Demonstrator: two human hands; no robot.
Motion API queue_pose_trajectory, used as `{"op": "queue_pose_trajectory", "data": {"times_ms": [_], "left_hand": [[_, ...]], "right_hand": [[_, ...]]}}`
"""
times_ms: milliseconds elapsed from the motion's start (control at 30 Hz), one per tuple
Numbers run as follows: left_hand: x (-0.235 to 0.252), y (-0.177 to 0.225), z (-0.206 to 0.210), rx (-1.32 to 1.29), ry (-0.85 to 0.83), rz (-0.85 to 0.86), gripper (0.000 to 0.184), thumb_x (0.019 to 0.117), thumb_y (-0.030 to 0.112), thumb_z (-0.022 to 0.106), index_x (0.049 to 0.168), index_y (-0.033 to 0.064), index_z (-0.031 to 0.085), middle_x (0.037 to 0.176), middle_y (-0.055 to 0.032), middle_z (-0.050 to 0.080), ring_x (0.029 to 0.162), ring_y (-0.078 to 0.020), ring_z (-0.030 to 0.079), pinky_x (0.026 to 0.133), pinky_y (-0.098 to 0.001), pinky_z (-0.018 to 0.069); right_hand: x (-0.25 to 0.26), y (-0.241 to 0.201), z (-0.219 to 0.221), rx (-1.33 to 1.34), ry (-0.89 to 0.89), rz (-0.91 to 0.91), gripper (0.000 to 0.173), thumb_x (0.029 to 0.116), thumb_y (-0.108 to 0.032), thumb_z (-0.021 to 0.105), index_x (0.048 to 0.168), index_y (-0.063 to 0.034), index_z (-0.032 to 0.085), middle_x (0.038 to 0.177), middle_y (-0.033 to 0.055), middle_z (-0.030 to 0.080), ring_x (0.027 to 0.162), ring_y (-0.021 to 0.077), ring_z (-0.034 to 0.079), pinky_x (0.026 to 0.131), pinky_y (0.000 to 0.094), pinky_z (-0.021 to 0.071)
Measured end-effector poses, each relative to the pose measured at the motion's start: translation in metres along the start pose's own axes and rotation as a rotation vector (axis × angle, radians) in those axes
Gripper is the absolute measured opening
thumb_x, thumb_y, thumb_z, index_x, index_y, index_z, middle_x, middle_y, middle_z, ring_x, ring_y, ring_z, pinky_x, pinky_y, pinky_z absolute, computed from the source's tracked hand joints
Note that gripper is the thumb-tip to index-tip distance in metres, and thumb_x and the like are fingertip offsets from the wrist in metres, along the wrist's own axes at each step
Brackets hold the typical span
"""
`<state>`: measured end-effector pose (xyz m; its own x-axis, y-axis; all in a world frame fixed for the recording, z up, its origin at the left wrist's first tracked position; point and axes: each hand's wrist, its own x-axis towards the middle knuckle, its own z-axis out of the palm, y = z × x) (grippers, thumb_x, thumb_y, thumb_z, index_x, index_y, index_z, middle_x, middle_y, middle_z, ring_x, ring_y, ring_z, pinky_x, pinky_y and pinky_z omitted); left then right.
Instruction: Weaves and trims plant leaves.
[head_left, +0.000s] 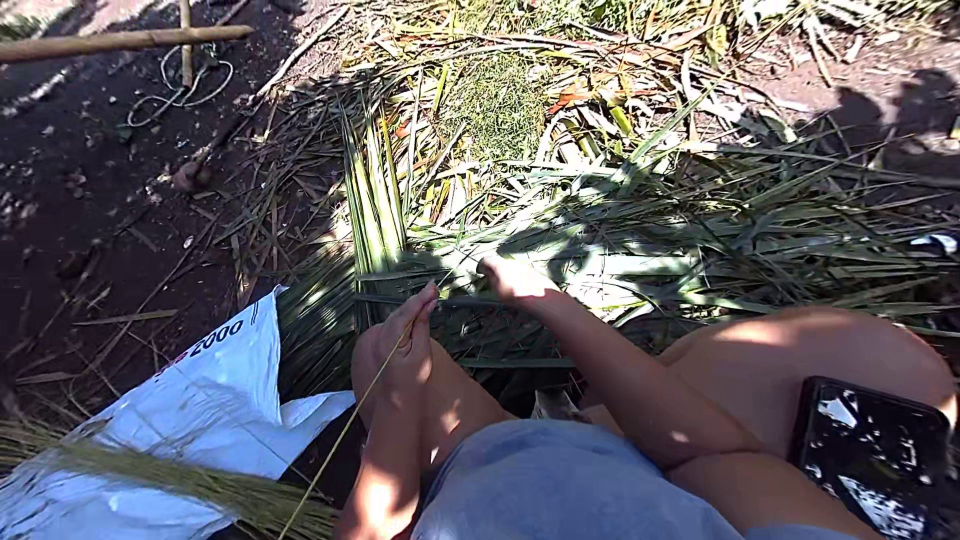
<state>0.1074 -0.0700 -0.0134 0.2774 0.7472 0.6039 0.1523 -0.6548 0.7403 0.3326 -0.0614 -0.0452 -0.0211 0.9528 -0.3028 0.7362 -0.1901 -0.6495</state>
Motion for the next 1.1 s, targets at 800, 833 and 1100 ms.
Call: {"op": "queue_pose_trajectory", "data": {"times_ms": [800, 833, 1100], "left_hand": [[-0.010, 0.017, 0.001, -0.169, 0.319, -0.193, 0.020, 0.1024, 0.008, 0.059, 0.114, 0.0030, 0.074, 0.110, -0.0045, 0.077, 0.101, -0.0159, 0.073, 0.093, -0.0345, 0.0600], [-0.011, 0.014, 0.004, -0.165, 0.305, -0.171, 0.019, 0.1018, 0.009, 0.061, 0.114, 0.0041, 0.075, 0.110, -0.0034, 0.077, 0.102, -0.0149, 0.073, 0.093, -0.0339, 0.0602], [-0.009, 0.014, 0.000, -0.149, 0.232, -0.025, 0.019, 0.1024, 0.012, 0.062, 0.113, 0.0104, 0.077, 0.108, -0.0005, 0.078, 0.102, -0.0138, 0.074, 0.094, -0.0333, 0.0598]], "right_hand": [[-0.028, -0.001, -0.011, 0.254, 0.345, -0.053, 0.036, 0.1110, -0.022, 0.042, 0.131, 0.0041, 0.057, 0.112, 0.0246, 0.066, 0.103, 0.0381, 0.066, 0.093, 0.0577, 0.0508], [-0.040, -0.020, -0.012, 0.221, 0.336, -0.175, 0.036, 0.1106, -0.021, 0.042, 0.132, 0.0017, 0.060, 0.117, 0.0218, 0.067, 0.106, 0.0358, 0.066, 0.094, 0.0569, 0.0519], [-0.004, 0.016, -0.011, -0.039, 0.174, 0.054, 0.042, 0.1127, -0.028, 0.036, 0.144, -0.0103, 0.057, 0.133, 0.0210, 0.065, 0.123, 0.0422, 0.062, 0.102, 0.0643, 0.0464]]}}
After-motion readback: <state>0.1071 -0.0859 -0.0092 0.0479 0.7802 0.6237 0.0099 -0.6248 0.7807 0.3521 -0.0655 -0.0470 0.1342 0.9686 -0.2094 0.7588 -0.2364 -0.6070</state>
